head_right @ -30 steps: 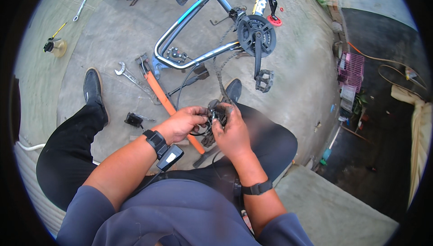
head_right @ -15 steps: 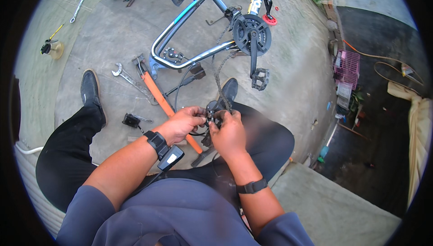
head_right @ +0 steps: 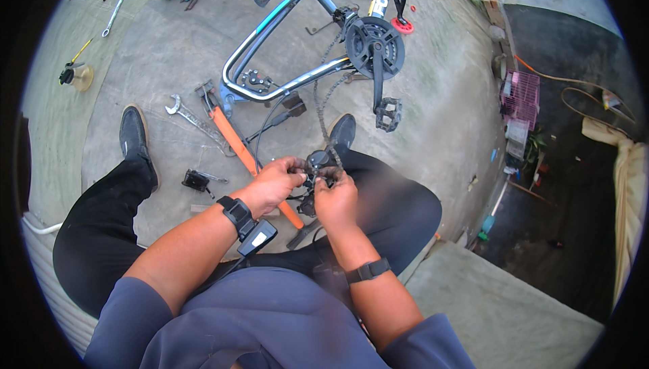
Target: The person sits on the ground and works on a bicycle derailleur, manipulating the chain and derailleur cage with both hands. They adjust the chain position and appear to be tightening or aligning components of the derailleur mechanism.
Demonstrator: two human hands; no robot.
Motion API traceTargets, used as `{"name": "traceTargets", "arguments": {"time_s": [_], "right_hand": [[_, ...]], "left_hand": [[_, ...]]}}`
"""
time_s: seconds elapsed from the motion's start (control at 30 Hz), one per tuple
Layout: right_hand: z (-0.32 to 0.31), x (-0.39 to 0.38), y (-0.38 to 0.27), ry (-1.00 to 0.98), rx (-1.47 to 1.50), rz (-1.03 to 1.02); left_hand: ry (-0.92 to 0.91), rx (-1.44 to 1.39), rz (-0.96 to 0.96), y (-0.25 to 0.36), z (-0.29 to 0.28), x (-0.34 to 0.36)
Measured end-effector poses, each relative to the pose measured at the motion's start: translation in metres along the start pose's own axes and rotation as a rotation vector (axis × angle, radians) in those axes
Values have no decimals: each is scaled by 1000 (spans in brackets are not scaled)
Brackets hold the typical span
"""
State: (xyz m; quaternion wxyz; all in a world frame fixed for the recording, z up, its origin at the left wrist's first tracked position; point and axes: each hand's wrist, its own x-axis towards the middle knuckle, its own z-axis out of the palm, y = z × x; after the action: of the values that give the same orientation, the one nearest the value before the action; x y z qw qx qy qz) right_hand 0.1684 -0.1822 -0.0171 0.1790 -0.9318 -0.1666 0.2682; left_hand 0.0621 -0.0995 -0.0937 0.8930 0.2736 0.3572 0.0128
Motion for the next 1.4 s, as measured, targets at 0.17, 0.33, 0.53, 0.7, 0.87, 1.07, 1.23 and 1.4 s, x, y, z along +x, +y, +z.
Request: {"name": "traceTargets", "arguments": {"time_s": [0.17, 0.33, 0.53, 0.7, 0.87, 1.07, 1.23, 1.4], "right_hand": [[8, -3, 1, -19, 302, 131], [15, -1, 14, 35, 418, 171], [11, 1, 18, -55, 593, 215], [10, 7, 25, -42, 685, 155], [7, 7, 22, -78, 717, 176], [14, 18, 27, -75, 786, 172], [15, 17, 21, -74, 752, 198], [18, 20, 22, -73, 714, 116]], "left_hand": [[12, 50, -16, 1, 0, 1], [64, 176, 22, 6, 6, -3], [93, 316, 126, -5, 5, 6], [72, 424, 188, 7, 4, 5], [65, 456, 178, 19, 6, -6], [51, 528, 209, 35, 10, -13], [223, 406, 184, 50, 0, -21], [347, 288, 182, 76, -15, -40]]}}
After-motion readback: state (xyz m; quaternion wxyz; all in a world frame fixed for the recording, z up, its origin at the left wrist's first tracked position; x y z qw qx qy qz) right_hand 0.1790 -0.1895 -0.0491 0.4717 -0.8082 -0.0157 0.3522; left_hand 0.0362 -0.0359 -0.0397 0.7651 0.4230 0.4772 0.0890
